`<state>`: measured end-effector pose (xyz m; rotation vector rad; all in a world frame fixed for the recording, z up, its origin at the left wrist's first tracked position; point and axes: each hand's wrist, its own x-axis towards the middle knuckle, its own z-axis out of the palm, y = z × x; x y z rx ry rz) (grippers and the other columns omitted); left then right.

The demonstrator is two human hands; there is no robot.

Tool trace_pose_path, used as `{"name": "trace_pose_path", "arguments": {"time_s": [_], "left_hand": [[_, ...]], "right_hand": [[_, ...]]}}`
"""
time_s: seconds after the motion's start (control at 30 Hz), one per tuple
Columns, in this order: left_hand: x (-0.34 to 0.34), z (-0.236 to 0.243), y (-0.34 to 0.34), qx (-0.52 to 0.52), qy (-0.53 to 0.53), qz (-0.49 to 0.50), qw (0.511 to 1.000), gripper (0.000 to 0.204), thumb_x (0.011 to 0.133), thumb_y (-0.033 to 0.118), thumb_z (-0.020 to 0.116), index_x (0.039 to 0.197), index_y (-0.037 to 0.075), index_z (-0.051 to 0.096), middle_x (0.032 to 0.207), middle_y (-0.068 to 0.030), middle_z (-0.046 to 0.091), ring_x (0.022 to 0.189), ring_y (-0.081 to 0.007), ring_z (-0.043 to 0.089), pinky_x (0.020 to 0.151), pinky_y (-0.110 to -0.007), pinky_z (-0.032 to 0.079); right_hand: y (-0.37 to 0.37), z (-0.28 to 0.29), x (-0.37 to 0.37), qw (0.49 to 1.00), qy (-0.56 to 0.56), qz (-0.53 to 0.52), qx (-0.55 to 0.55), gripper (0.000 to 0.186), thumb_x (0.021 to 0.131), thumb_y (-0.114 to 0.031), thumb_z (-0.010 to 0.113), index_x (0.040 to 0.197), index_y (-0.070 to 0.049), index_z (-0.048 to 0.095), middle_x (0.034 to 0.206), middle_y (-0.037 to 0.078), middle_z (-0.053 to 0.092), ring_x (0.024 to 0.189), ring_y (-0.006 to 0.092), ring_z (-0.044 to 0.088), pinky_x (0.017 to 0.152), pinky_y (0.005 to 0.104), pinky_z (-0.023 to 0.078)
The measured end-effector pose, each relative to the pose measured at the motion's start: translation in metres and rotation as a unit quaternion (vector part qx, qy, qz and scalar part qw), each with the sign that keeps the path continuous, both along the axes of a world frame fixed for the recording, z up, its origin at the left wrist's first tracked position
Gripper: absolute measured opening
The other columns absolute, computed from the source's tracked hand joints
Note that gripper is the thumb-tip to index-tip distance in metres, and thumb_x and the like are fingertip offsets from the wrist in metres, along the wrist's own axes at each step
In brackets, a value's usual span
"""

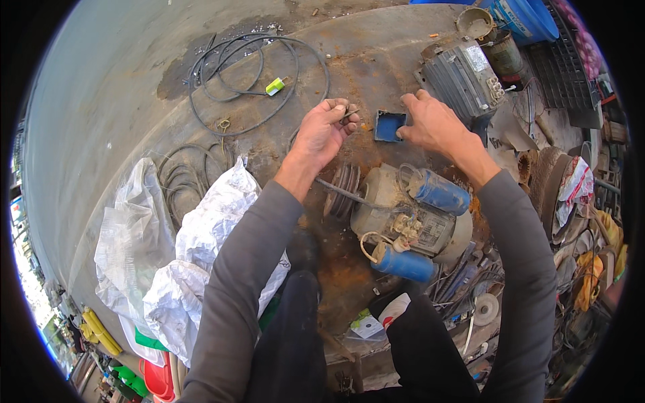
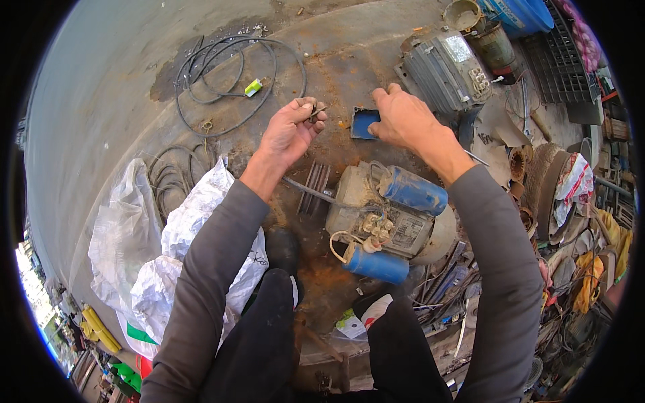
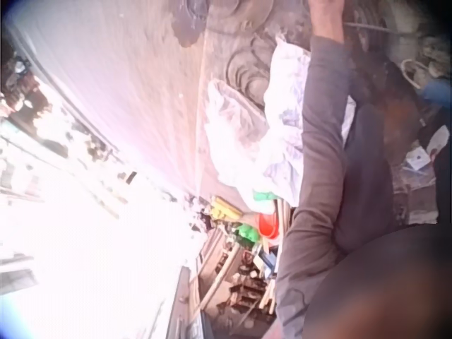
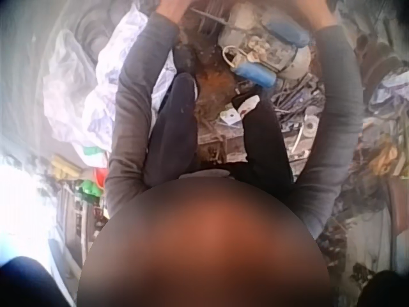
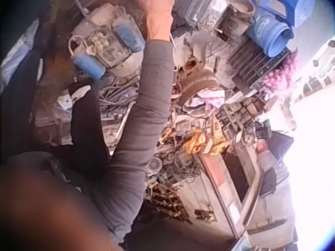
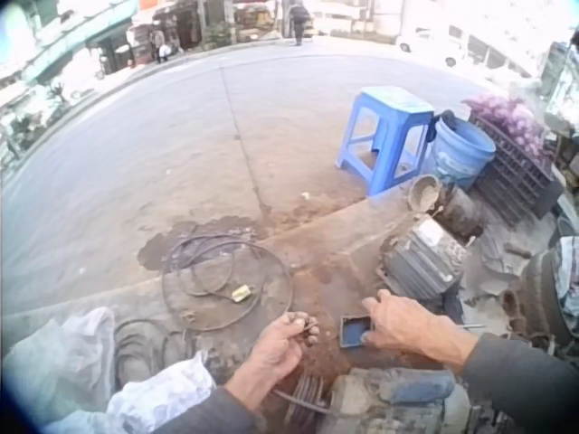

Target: The person disassembles a blue electric motor on a cluttered workbench. They use a screwdriver to remove screws from the terminal box and casing, then use a hammer to tap off the end cap. The motor is rotated and handled throughout the process.

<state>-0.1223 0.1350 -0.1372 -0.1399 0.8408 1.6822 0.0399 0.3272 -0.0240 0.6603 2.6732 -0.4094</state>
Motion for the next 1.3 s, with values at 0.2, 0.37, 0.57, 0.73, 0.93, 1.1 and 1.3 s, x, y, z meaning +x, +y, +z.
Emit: {"name": "trace_pose_path", "arguments": {"time_s": [0.2,0.37,0.57,0.73,0.93,1.1,1.3], "left_hand": [[0.005,0.012,0.020,-0.040,0.117,-0.095,0.988,0.010,0.113,0.009,0.062,0.123,0.006,0.064,0.115,-0.0071,0.071,0.097,-0.0151,0.069,0.080,-0.030,0.057],[0.025,0.012,0.063,-0.103,0.353,-0.250,0.896,0.013,0.111,0.004,0.062,0.121,0.000,0.069,0.107,-0.0077,0.074,0.091,-0.0144,0.071,0.078,-0.029,0.059],[0.053,-0.008,0.089,-0.178,0.564,-0.302,0.748,0.023,0.103,0.004,0.064,0.120,-0.003,0.078,0.105,-0.0168,0.082,0.100,-0.0194,0.079,0.088,-0.035,0.062],[0.052,-0.020,0.096,-0.183,0.703,-0.293,0.622,0.032,0.098,0.006,0.062,0.123,0.004,0.082,0.105,-0.0201,0.082,0.093,-0.0249,0.082,0.088,-0.040,0.063],[0.050,-0.006,0.100,-0.190,0.637,-0.300,0.684,0.033,0.097,0.006,0.060,0.120,0.004,0.083,0.110,-0.0213,0.082,0.103,-0.0326,0.079,0.094,-0.042,0.061],[0.051,0.040,0.064,-0.115,0.564,-0.146,0.805,0.026,0.108,0.008,0.063,0.127,-0.001,0.078,0.116,-0.0091,0.082,0.103,-0.0160,0.076,0.092,-0.032,0.060],[0.109,0.098,-0.046,-0.073,0.523,-0.108,0.842,0.022,0.112,0.003,0.065,0.131,-0.002,0.074,0.123,-0.0076,0.077,0.113,-0.0130,0.070,0.101,-0.028,0.055]], "right_hand": [[-0.026,0.139,0.112,0.979,0.152,-0.121,-0.070,0.050,0.092,-0.013,0.084,0.137,0.000,0.067,0.113,0.023,0.072,0.099,0.0428,0.073,0.087,0.0482,0.058],[-0.086,0.143,0.250,0.882,0.205,-0.411,-0.106,0.043,0.097,-0.011,0.083,0.137,0.000,0.071,0.103,0.001,0.071,0.070,0.0061,0.047,0.063,0.0256,0.041],[-0.151,0.074,0.355,0.775,0.217,-0.573,-0.156,0.043,0.103,-0.017,0.082,0.139,0.003,0.071,0.104,0.000,0.072,0.077,0.0036,0.050,0.066,0.0239,0.044],[-0.166,0.050,0.389,0.774,0.202,-0.576,-0.166,0.040,0.101,-0.016,0.083,0.135,0.003,0.073,0.103,0.002,0.074,0.077,0.0062,0.053,0.069,0.0263,0.047],[-0.160,0.048,0.395,0.769,0.202,-0.587,-0.151,0.036,0.102,-0.016,0.081,0.133,0.003,0.074,0.097,0.000,0.072,0.078,0.0057,0.054,0.069,0.0256,0.046],[-0.146,0.076,0.393,0.692,0.298,-0.638,-0.155,0.021,0.110,-0.016,0.074,0.122,0.002,0.076,0.084,-0.008,0.062,0.071,0.0000,0.048,0.062,0.0211,0.038],[-0.130,0.093,0.373,0.552,0.479,-0.661,-0.169,0.019,0.110,-0.018,0.072,0.119,-0.001,0.075,0.073,-0.004,0.058,0.062,0.0051,0.052,0.056,0.0237,0.043]]}}
